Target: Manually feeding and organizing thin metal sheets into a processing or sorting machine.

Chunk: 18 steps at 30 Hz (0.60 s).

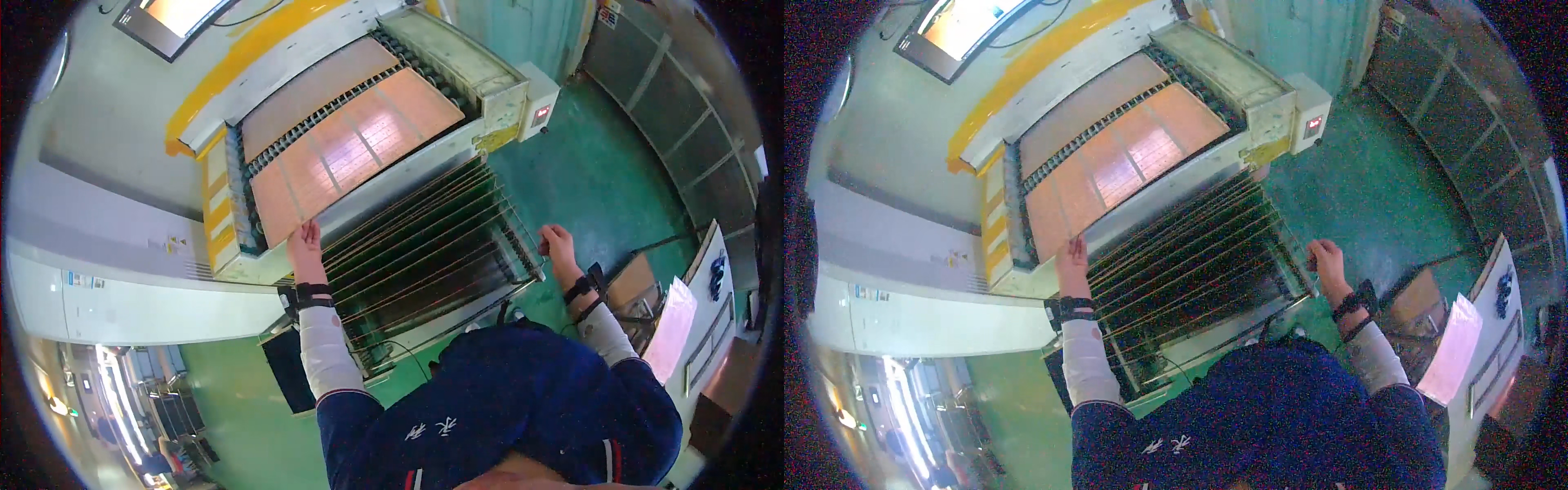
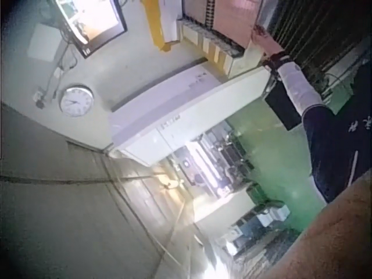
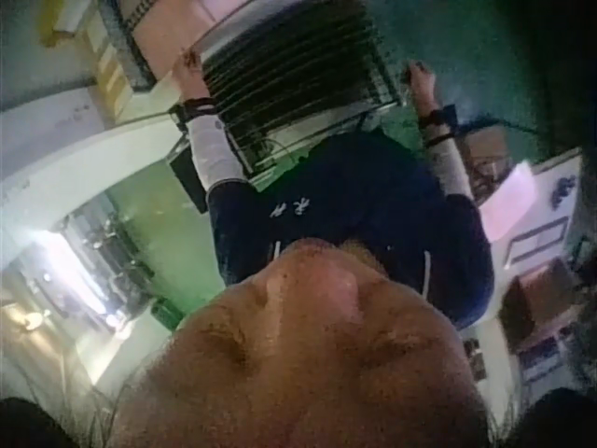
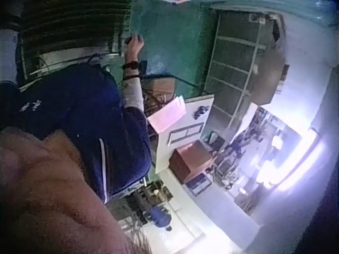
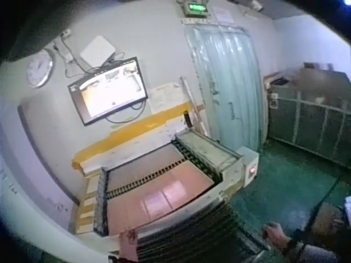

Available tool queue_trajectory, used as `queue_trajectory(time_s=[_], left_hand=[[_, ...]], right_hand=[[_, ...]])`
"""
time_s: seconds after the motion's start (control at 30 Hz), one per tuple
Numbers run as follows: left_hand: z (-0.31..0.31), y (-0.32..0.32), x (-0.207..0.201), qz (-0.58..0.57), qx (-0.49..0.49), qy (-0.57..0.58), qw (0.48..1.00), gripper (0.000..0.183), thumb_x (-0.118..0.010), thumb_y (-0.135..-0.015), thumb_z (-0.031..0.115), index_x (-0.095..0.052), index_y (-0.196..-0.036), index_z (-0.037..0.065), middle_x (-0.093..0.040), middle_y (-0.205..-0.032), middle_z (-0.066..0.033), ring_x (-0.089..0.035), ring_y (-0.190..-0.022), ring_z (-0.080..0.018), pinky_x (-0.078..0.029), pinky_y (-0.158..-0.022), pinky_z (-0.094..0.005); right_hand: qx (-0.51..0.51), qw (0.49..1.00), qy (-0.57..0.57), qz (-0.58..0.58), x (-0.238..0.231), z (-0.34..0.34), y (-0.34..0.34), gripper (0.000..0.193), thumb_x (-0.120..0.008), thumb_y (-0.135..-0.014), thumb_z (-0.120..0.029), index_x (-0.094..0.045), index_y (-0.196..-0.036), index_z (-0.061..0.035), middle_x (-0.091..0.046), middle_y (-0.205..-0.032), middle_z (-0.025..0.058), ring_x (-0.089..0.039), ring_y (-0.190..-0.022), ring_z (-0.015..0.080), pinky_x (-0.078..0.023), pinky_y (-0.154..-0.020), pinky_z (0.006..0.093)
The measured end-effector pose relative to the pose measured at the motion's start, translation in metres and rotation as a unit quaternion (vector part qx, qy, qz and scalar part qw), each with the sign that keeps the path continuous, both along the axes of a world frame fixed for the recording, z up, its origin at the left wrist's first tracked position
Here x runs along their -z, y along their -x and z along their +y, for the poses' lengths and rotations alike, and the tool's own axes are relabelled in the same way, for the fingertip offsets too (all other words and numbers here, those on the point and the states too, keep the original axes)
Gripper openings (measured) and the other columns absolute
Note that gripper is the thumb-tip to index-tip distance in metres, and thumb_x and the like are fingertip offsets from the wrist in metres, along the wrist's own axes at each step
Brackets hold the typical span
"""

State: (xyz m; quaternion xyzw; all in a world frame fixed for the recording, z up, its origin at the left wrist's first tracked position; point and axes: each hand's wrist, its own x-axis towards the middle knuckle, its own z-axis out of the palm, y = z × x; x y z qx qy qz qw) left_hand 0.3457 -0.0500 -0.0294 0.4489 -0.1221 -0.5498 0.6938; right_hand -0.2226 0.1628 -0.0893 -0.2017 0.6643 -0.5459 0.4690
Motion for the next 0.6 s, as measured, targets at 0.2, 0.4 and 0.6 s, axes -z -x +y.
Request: queue_trajectory(time_s=[0.2, 0.4, 0.6], left_hand=[[-0.009, -0.017, 0.0, -0.047, -0.014, -0.061, 0.997, 0.022, -0.056, -0.103, 0.012, -0.054, -0.117, -0.005, -0.067, -0.103, -0.0161, -0.068, -0.097, -0.0299, -0.061, -0.09, -0.0404], [-0.004, -0.005, -0.013, -0.021, -0.003, -0.039, 0.999, 0.026, -0.056, -0.103, 0.012, -0.054, -0.12, -0.007, -0.066, -0.112, -0.0181, -0.066, -0.106, -0.0299, -0.059, -0.096, -0.0398], [0.004, -0.014, -0.009, 0.023, 0.041, 0.066, 0.997, 0.027, -0.06, -0.101, 0.012, -0.056, -0.121, -0.006, -0.065, -0.115, -0.0169, -0.065, -0.109, -0.0275, -0.056, -0.101, -0.0365]], right_hand=[[-0.006, 1.0, 0.001, 0.005, 0.005, 0.001, 0.001, 0.019, -0.063, -0.097, -0.022, -0.066, -0.093, -0.004, -0.056, -0.072, -0.0008, -0.055, -0.058, 0.0116, -0.046, -0.052, 0.0283], [-0.008, 1.0, 0.021, 0.02, 0.019, 0.003, 0.008, 0.02, -0.065, -0.096, -0.024, -0.067, -0.093, -0.004, -0.057, -0.073, -0.0009, -0.055, -0.06, 0.0114, -0.047, -0.054, 0.028], [0.02, 1.0, 0.015, 0.008, -0.008, -0.001, -0.009, 0.019, -0.067, -0.094, -0.023, -0.067, -0.094, -0.0039, -0.055, -0.071, -0.0015, -0.053, -0.058, 0.0112, -0.045, -0.054, 0.0282]])
